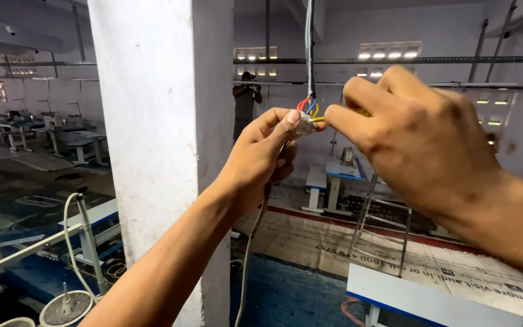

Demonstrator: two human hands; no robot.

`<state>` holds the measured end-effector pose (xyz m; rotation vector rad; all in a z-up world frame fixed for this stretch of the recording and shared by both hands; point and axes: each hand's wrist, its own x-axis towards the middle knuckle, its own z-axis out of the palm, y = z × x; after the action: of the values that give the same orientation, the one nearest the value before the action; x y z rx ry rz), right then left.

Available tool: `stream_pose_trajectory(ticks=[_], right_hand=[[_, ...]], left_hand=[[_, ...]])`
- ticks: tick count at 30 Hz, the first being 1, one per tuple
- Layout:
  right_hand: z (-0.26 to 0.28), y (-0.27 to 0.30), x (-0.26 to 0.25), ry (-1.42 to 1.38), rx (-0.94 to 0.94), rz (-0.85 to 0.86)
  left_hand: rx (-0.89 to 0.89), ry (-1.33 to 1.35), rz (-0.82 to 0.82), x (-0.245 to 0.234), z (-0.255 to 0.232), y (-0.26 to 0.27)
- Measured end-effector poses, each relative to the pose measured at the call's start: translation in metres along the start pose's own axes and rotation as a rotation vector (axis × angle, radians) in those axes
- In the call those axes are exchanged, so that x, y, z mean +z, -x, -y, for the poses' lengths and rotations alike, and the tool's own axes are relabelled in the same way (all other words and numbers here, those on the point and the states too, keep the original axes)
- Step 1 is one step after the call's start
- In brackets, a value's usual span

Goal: The person connects electrical wires to a plastic terminal block by loosening a screw with a screwdriver, inserting a wire, then tightening the screw, repeating the process for multiple wires.

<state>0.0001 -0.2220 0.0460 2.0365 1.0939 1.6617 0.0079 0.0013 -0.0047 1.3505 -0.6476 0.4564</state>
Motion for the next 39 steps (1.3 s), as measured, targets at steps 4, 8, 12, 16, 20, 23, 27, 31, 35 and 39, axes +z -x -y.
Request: stream_pose_trajectory(ticks=[4,8,12,16,20,23,27,31,35,39], right_hand=[[-0.004,0.002,-0.001,-0.087,-0.058,-0.052],[-0.005,0.0,-0.011,-0.076,-0.108,-0.084],[-0.005,-0.006,-0.016,0.032,-0.172,-0.199],[-0.004,-0.007,-0.011,0.073,-0.208,-0.235],[-0.003,-0.007,-0.016,0.174,-0.194,-0.128],[-0.004,-0.008,-0.025,0.2,-0.201,-0.17],[-0.008,-0.006,-0.027,0.159,-0.159,-0.279],[-0.017,-0.009,-0.001,-0.145,0.098,-0.197],[-0.021,-0.028,0.025,-0.712,0.137,-0.175],[-0.039,-0.046,0.035,-0.881,0.034,-0.125]], left_hand=[[-0.002,-0.007,-0.006,-0.002,-0.004,0.004],[0.007,-0.021,-0.002,0.006,-0.012,0.008],[0.011,-0.058,-0.013,0.008,-0.017,0.01],[-0.008,-0.082,-0.046,0.005,-0.019,0.011],[-0.008,-0.085,-0.065,0.005,-0.02,0.011],[0.005,-0.088,-0.059,0.007,-0.021,0.01],[0.01,-0.099,-0.052,0.007,-0.025,0.013],[0.012,-0.108,-0.056,0.01,-0.03,0.016],[0.053,-0.088,-0.013,0.016,-0.031,0.013],[0.076,-0.056,-0.004,0.017,-0.034,0.009]])
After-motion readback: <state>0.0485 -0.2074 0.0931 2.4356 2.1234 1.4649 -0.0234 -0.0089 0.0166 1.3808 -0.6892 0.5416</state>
